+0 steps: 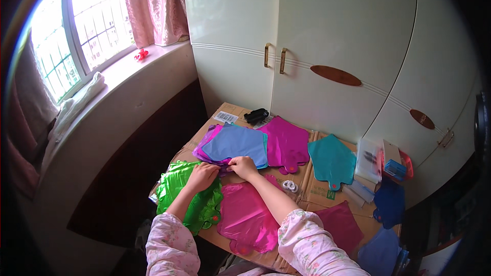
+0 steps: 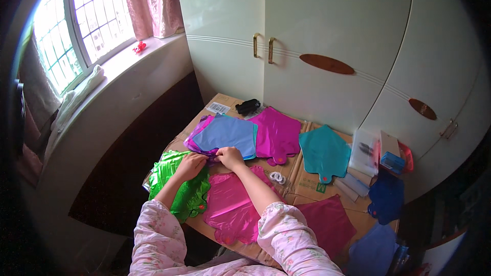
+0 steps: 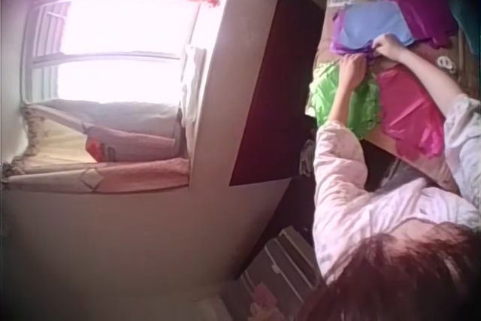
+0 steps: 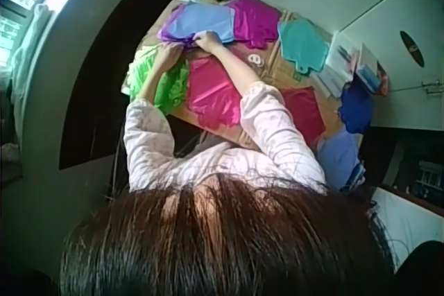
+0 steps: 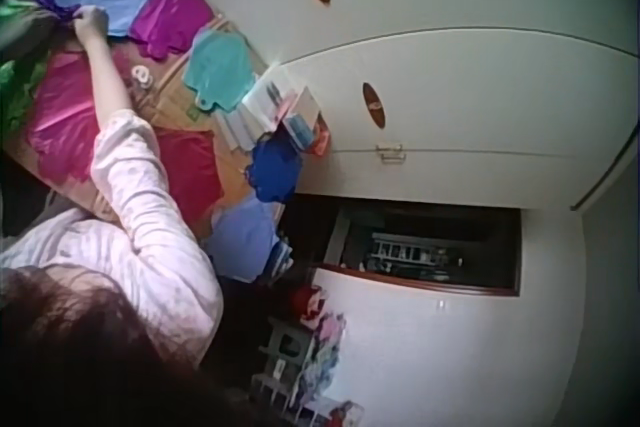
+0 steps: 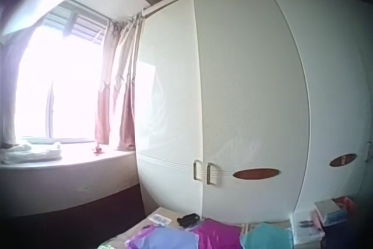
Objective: Folding and packing flat colorful balloons into plastic sleeves with cardboard backings.
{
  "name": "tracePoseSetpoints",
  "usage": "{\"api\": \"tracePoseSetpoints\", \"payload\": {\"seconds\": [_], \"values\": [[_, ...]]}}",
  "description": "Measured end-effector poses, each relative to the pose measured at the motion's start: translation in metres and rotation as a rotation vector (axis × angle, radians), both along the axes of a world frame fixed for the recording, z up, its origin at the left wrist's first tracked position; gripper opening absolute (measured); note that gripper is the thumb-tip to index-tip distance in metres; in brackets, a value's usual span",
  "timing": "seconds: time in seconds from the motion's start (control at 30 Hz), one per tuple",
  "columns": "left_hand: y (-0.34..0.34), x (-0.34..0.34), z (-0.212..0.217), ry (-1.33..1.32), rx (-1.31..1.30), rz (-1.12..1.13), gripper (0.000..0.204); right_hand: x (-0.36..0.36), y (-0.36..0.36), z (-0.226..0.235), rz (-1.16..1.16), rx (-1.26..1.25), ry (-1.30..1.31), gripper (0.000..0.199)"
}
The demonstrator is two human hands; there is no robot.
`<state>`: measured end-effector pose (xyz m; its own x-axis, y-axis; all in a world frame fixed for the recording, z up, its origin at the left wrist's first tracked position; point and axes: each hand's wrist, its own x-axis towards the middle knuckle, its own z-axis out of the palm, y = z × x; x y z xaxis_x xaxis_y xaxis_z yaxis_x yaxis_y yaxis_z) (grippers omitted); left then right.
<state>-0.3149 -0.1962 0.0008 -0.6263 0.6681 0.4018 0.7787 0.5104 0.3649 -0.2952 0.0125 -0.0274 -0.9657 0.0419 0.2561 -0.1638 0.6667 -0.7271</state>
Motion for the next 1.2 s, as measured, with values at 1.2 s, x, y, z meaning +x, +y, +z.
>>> {"api": "tracePoseSetpoints", "payload": {"seconds": [1.2], "values": [[0.011, -0.036, -0.001, 0.072, -0.408, 0.483, 0.034, 0.000, 0.003, 0.001, -0.009, -0.235, -0.085, 0.023]]}}
